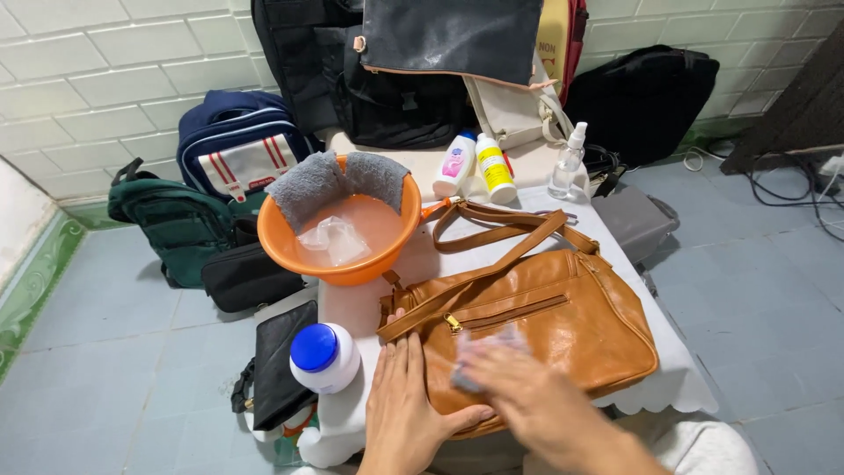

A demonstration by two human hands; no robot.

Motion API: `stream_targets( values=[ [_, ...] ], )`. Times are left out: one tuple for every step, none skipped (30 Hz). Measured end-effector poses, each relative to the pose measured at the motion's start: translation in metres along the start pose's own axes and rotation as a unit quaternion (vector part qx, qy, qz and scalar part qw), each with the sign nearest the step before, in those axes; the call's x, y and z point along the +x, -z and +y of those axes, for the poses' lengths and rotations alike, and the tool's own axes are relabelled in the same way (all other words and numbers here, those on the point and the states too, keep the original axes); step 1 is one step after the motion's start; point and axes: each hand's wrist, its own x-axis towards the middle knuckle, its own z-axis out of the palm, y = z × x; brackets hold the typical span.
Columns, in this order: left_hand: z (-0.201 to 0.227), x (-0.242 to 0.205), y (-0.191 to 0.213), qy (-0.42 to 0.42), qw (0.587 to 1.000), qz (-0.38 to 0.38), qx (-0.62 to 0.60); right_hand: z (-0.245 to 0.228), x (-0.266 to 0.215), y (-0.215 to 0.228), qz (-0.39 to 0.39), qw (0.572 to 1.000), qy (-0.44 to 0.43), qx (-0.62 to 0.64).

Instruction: A person is cleaning a brown leather bag by dipping a cloth into a bowl of soapy water and wiping the bag's surface.

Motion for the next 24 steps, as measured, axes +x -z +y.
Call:
stream_targets(
  values=[
    [0.002,0.000,0.003,-0.002,1.000,0.000,0.000,0.014,-0.007,0.011,0.001,1.000,-0.001,-0.001],
    [0.005,0.001,0.006,0.020,1.000,-0.013,-0.008,0.029,-0.013,0.023,0.033,0.999,-0.016,-0.037],
    [0.007,0.001,0.009,0.042,0.999,-0.025,-0.016,0.043,-0.019,0.035,0.065,0.995,-0.030,-0.073],
    [0.008,0.002,0.009,0.042,0.999,-0.026,-0.017,0.051,-0.021,0.049,0.064,0.995,-0.030,-0.074],
    [0.009,0.002,0.008,0.036,0.999,-0.027,-0.013,0.058,-0.024,0.063,0.088,0.990,-0.077,-0.083],
    [0.008,0.000,0.009,0.031,0.999,-0.029,-0.007,0.065,-0.027,0.074,0.111,0.982,-0.123,-0.089],
    [0.007,-0.003,0.010,0.032,0.999,-0.030,-0.006,0.078,-0.027,0.062,0.111,0.982,-0.123,-0.087],
    [0.008,-0.001,0.010,0.015,1.000,-0.012,0.001,0.093,-0.026,0.054,0.123,0.977,-0.146,-0.095],
    [0.010,0.000,0.010,-0.002,1.000,0.006,0.007,0.108,-0.025,0.047,0.135,0.971,-0.168,-0.102],
    [0.009,0.000,0.007,-0.004,1.000,0.006,0.004,0.090,-0.024,0.027,0.135,0.970,-0.170,-0.105],
    [0.008,0.000,0.004,-0.005,1.000,0.016,0.023,0.072,-0.022,0.007,0.159,0.974,-0.148,-0.059],
    [0.006,0.002,0.003,-0.005,0.999,0.026,0.045,0.054,-0.017,-0.013,0.183,0.975,-0.124,-0.010],
    [0.007,0.005,0.002,-0.007,0.999,0.027,0.043,0.040,-0.016,-0.025,0.184,0.975,-0.124,-0.012],
    [0.006,0.004,0.002,-0.002,0.999,0.020,0.040,0.023,-0.018,-0.041,0.179,0.980,-0.064,-0.053],
    [0.006,0.002,0.002,0.002,0.999,0.014,0.037,0.007,-0.019,-0.057,0.173,0.981,-0.005,-0.093],
    [0.006,0.001,0.002,0.000,0.999,0.012,0.038,0.017,-0.023,-0.042,0.175,0.980,-0.007,-0.093],
    [0.006,0.000,0.002,0.010,0.999,0.011,0.033,0.027,-0.027,-0.027,0.161,0.975,-0.007,-0.155],
    [0.005,-0.002,0.001,0.023,0.999,0.011,0.028,0.038,-0.031,-0.013,0.144,0.965,-0.005,-0.217],
    [0.004,-0.002,0.002,0.023,0.999,0.011,0.028,0.050,-0.028,-0.001,0.144,0.966,-0.005,-0.217],
    [0.005,-0.001,0.002,0.028,0.999,0.001,0.030,0.063,-0.027,0.013,0.148,0.965,-0.095,-0.196],
    [0.005,0.000,0.002,0.033,0.999,-0.009,0.032,0.075,-0.026,0.028,0.152,0.955,-0.184,-0.173],
    [0.005,0.001,0.001,0.035,0.999,-0.008,0.032,0.077,-0.020,0.019,0.152,0.956,-0.182,-0.173],
    [0.005,0.001,0.000,0.029,0.999,-0.017,0.042,0.079,-0.015,0.011,0.176,0.946,-0.198,-0.185],
    [0.004,0.002,0.000,0.024,0.998,-0.026,0.053,0.080,-0.010,0.001,0.199,0.936,-0.213,-0.196]
  ],
)
